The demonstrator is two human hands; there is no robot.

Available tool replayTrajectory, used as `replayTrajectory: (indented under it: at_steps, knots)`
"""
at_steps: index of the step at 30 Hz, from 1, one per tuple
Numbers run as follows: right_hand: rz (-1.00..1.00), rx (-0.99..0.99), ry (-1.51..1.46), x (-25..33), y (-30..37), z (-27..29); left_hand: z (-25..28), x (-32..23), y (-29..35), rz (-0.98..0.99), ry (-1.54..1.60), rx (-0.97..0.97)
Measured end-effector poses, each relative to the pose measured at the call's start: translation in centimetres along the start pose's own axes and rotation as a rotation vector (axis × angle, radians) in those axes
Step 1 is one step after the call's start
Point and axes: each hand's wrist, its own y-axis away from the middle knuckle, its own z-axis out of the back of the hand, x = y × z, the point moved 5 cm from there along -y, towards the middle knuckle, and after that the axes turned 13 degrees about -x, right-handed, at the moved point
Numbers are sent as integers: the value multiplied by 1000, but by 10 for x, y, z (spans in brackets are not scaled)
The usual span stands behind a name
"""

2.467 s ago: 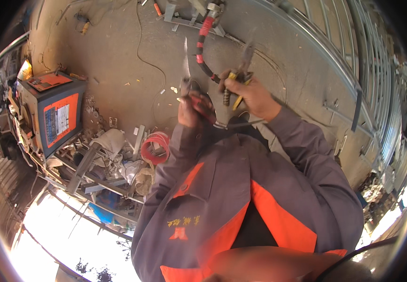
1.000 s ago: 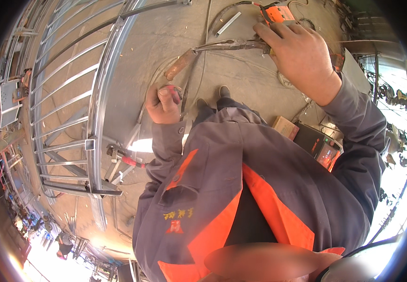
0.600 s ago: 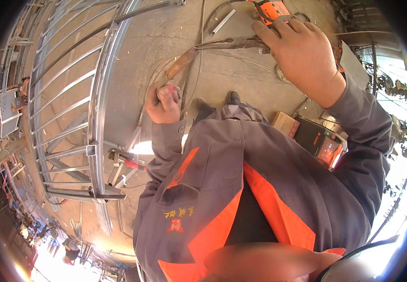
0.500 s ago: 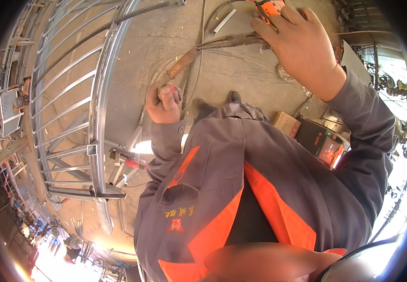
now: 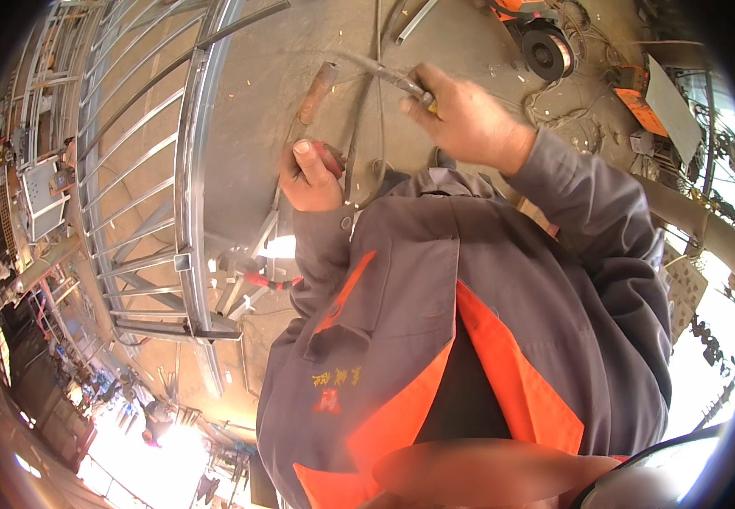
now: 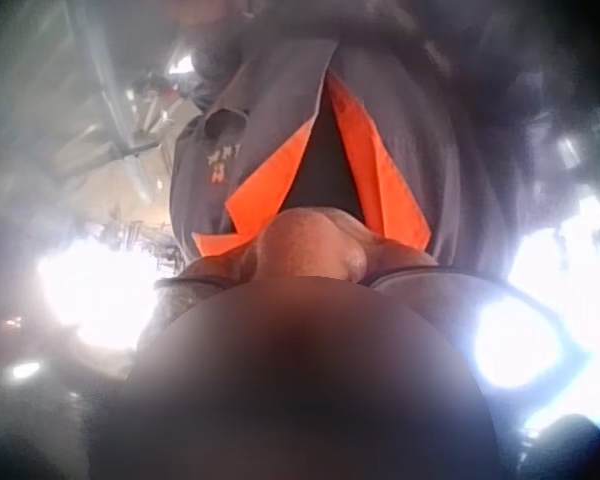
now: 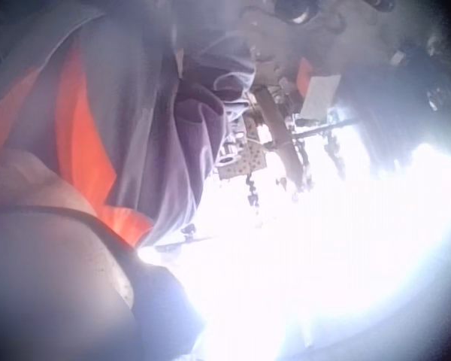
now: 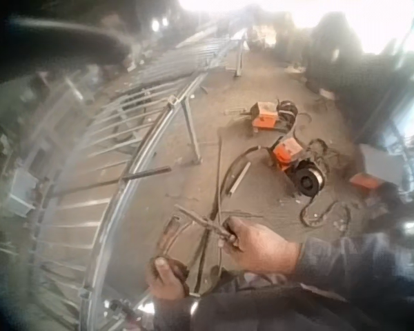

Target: The person welds multiple joints on a large metal frame using a welding torch, producing bright sparks. They reposition the torch and the frame several times to access different joints and briefly pause to adjust equipment.

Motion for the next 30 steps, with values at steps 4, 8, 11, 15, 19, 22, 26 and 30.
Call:
replayTrajectory:
  at_steps: [4, 8, 11, 15, 19, 22, 26, 30]
  knots:
    - [-360, 203, -522, -24, 17, -5, -12, -1, -2, 90, 8, 124]
    - [198, -5, -49, -29, 16, 48, -25, -6, -3, 70, 40, 266]
    - [361, -195, 182, -32, 17, 80, -36, -10, 1, 67, 40, 310]
    - [502, -401, 379, -34, 7, 117, -47, -19, 9, 50, -33, 338]
    - [654, -512, 485, -33, 0, 148, -57, -26, 14, 49, -60, 419]
    - [694, -509, 524, -33, -2, 158, -60, -28, 14, 40, -78, 408]
    - [754, -533, 574, -30, -2, 166, -64, -30, 15, 42, -13, 426]
    - [769, -512, 694, -28, -1, 179, -70, -34, 21, 63, -9, 490]
